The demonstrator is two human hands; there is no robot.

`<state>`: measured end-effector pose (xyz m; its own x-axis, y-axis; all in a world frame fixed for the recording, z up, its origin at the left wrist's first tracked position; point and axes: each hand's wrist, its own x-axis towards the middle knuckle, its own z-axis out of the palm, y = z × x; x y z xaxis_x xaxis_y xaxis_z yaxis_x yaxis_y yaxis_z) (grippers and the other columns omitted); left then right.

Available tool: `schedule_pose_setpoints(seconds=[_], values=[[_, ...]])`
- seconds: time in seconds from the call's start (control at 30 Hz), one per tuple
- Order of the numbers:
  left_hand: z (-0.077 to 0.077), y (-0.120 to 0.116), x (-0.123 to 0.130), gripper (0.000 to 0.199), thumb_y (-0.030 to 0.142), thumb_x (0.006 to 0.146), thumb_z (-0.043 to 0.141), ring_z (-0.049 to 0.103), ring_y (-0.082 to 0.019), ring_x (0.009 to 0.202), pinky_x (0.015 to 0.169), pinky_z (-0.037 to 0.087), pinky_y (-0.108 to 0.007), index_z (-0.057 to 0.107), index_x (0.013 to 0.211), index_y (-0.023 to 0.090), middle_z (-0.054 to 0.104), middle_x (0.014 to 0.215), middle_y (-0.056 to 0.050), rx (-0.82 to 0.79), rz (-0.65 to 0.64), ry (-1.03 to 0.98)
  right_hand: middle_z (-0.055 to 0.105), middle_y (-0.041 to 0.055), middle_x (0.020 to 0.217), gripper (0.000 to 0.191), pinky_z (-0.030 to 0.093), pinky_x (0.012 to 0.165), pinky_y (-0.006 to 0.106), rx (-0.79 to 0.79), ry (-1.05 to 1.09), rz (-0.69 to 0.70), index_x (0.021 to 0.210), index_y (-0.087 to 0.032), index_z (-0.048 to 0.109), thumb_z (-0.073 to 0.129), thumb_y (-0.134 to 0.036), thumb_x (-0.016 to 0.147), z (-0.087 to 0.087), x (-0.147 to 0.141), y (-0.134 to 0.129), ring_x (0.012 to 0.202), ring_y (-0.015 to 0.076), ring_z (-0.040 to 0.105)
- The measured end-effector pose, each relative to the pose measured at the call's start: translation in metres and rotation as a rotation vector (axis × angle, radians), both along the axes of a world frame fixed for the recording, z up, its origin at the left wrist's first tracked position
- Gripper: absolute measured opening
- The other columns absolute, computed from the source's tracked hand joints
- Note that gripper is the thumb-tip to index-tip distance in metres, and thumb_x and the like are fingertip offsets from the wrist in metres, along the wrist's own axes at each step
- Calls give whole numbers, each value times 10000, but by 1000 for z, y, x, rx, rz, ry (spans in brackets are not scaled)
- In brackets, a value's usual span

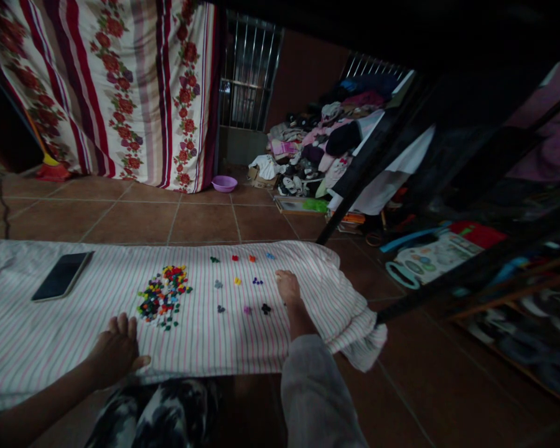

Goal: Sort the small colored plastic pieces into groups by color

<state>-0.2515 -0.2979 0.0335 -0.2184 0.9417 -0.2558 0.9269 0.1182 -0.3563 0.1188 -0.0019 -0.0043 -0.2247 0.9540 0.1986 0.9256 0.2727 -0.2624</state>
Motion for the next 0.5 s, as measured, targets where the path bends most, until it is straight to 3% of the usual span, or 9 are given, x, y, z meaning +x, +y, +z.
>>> schedule_pose_setpoints(seconds=[0.27,0.5], values=[[-8,-2,-4,869,632,803,452,450,-525,1211,762,488,-496,451,1313,-72,405,1329,-417,32,-27,21,715,63,1013,325,433,932,242,-56,-58,73,946,-192,745,503,-54,777,1,1,1,971,158,633],[-15,-3,-8,889,648,770,480,460,-527,1199,754,483,-511,473,1301,-64,424,1318,-416,92,-41,-4,708,55,1020,345,424,961,247,-39,-16,51,988,-205,739,510,-52,781,1,0,2,993,153,626]])
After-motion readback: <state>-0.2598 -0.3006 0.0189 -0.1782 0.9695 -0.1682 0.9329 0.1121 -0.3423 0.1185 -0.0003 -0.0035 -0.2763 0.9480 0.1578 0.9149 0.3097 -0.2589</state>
